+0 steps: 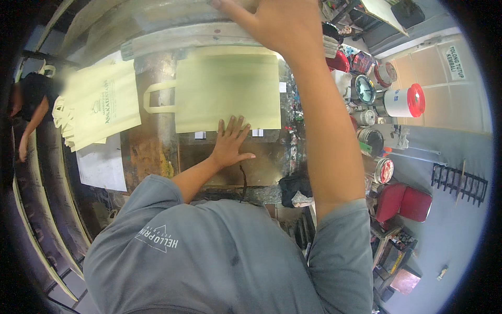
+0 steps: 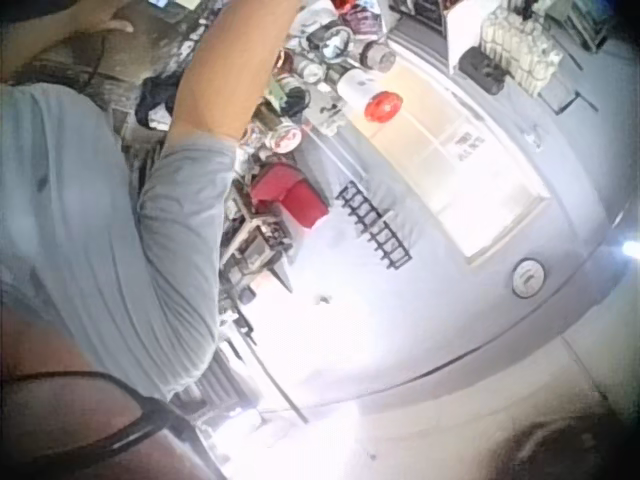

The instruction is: The person performs screen printing on tote bags by placing a bag on a board, lowering a screen frame, applying green ink with a squeegee, and lifting the frame to reveal the print.

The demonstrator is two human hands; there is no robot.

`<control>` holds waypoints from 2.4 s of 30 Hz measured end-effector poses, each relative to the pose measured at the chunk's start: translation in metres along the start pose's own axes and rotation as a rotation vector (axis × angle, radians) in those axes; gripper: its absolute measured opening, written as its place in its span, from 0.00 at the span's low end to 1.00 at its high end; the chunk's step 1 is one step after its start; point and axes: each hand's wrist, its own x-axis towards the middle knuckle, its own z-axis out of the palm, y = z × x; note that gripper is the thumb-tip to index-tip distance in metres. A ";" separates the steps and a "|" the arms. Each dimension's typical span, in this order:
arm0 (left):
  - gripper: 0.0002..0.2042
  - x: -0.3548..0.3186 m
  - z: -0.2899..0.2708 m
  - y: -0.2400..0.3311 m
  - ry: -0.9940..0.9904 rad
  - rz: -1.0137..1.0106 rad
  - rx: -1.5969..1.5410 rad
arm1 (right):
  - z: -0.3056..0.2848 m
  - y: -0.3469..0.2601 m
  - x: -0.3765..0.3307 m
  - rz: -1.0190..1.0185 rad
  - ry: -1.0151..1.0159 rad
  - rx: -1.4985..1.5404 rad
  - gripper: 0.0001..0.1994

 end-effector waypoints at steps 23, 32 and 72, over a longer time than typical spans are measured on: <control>0.55 -0.074 -0.116 -0.071 0.320 -1.020 -1.864 | 0.101 -0.005 -0.198 0.084 -0.517 -0.049 0.30; 0.55 -0.081 -0.110 -0.072 0.244 -1.037 -1.885 | 0.132 -0.027 -0.245 0.088 -0.443 -0.116 0.27; 0.30 0.064 -0.103 -0.114 0.345 -0.107 0.187 | 0.203 0.020 -0.223 0.041 -0.430 -0.119 0.24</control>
